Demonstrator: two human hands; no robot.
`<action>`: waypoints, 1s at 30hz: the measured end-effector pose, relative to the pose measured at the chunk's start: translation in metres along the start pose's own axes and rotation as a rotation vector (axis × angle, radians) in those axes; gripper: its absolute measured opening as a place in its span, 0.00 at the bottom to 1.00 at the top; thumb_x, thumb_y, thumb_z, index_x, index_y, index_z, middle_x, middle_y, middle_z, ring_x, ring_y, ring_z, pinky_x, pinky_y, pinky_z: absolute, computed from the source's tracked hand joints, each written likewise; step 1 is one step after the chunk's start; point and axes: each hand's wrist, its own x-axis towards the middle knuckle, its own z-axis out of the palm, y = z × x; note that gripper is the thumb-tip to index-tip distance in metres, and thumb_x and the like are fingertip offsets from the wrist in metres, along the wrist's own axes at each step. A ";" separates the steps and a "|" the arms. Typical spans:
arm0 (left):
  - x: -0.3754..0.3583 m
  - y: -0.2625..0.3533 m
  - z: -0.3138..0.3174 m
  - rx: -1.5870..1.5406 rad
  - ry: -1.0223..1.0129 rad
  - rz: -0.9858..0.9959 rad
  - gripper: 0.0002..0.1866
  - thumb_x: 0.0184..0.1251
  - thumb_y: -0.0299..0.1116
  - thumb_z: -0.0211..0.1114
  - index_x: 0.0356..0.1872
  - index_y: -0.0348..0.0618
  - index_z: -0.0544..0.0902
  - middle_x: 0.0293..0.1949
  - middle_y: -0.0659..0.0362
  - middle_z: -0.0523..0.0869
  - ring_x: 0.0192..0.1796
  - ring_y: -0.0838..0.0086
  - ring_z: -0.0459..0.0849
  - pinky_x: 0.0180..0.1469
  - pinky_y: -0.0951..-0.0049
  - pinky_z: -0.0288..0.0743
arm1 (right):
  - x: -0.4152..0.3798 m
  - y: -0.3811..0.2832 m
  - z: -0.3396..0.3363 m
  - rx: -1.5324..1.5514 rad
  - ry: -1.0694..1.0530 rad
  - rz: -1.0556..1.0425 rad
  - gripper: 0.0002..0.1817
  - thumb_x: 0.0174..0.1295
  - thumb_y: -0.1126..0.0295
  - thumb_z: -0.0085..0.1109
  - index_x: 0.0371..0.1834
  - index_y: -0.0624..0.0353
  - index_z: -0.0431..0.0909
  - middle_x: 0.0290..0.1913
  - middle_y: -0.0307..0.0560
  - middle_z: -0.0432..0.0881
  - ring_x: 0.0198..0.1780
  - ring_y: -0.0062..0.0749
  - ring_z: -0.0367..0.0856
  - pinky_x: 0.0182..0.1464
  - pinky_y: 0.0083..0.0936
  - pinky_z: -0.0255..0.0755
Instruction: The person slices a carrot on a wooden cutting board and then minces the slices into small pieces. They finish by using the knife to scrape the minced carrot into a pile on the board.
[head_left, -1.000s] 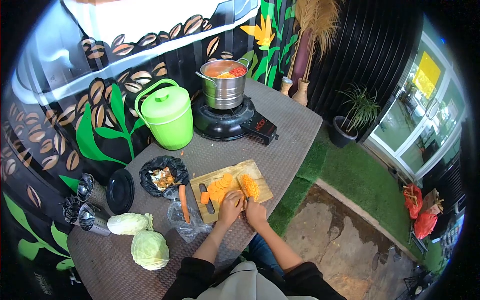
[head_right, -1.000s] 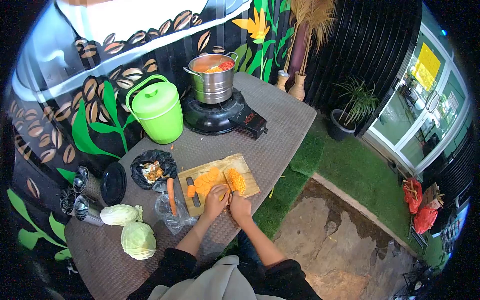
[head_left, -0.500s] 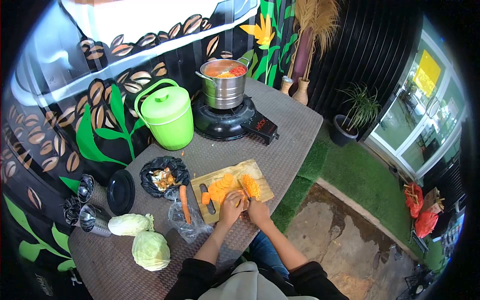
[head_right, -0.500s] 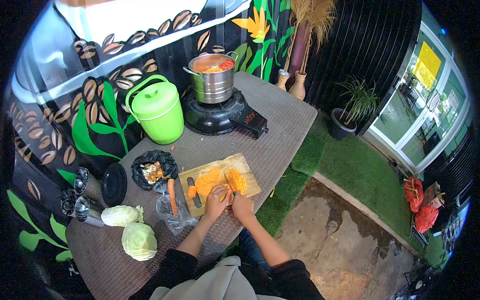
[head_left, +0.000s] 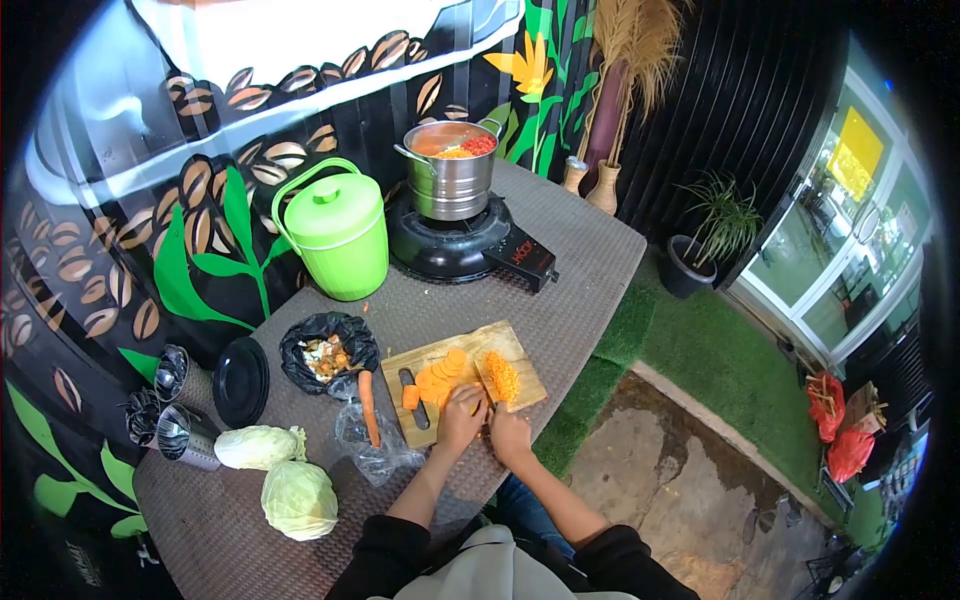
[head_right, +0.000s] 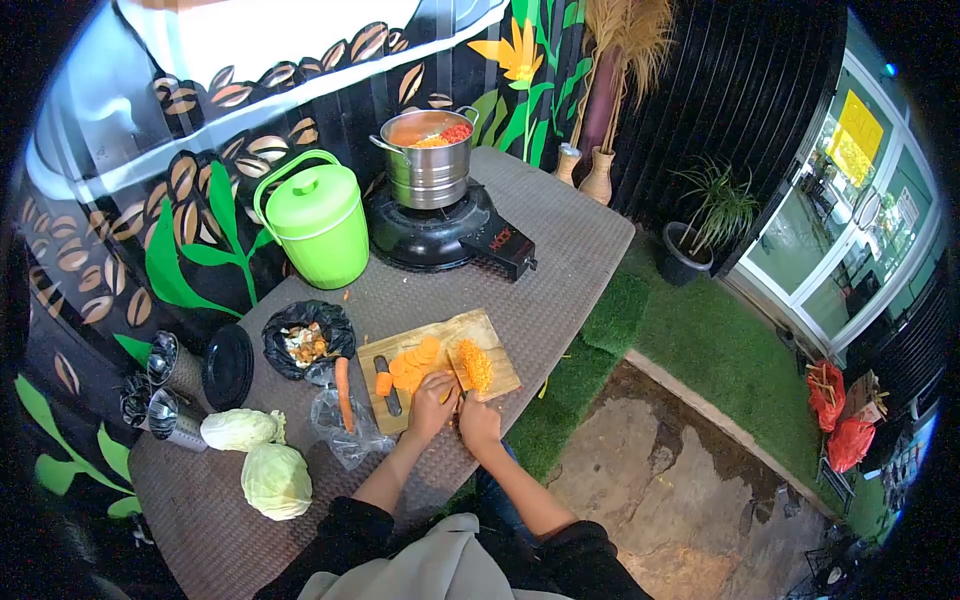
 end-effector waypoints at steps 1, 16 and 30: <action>0.000 -0.001 0.000 0.008 0.003 0.004 0.09 0.58 0.26 0.64 0.37 0.30 0.85 0.44 0.47 0.86 0.55 0.58 0.80 0.58 0.64 0.74 | 0.005 0.002 0.000 0.004 0.004 -0.026 0.19 0.69 0.55 0.47 0.40 0.64 0.69 0.27 0.63 0.82 0.32 0.57 0.84 0.36 0.47 0.78; -0.004 -0.007 0.006 0.000 0.059 0.037 0.08 0.54 0.24 0.67 0.34 0.31 0.85 0.40 0.48 0.86 0.50 0.58 0.82 0.55 0.64 0.76 | 0.007 0.005 -0.014 -0.015 0.048 -0.116 0.16 0.69 0.58 0.47 0.35 0.62 0.71 0.24 0.59 0.82 0.29 0.53 0.85 0.31 0.42 0.79; -0.004 -0.009 0.004 -0.005 0.058 -0.012 0.07 0.54 0.26 0.67 0.33 0.33 0.86 0.40 0.49 0.86 0.49 0.60 0.83 0.53 0.64 0.76 | -0.005 0.005 -0.015 -0.021 0.038 -0.127 0.18 0.69 0.56 0.47 0.39 0.64 0.69 0.26 0.61 0.83 0.31 0.56 0.85 0.34 0.45 0.79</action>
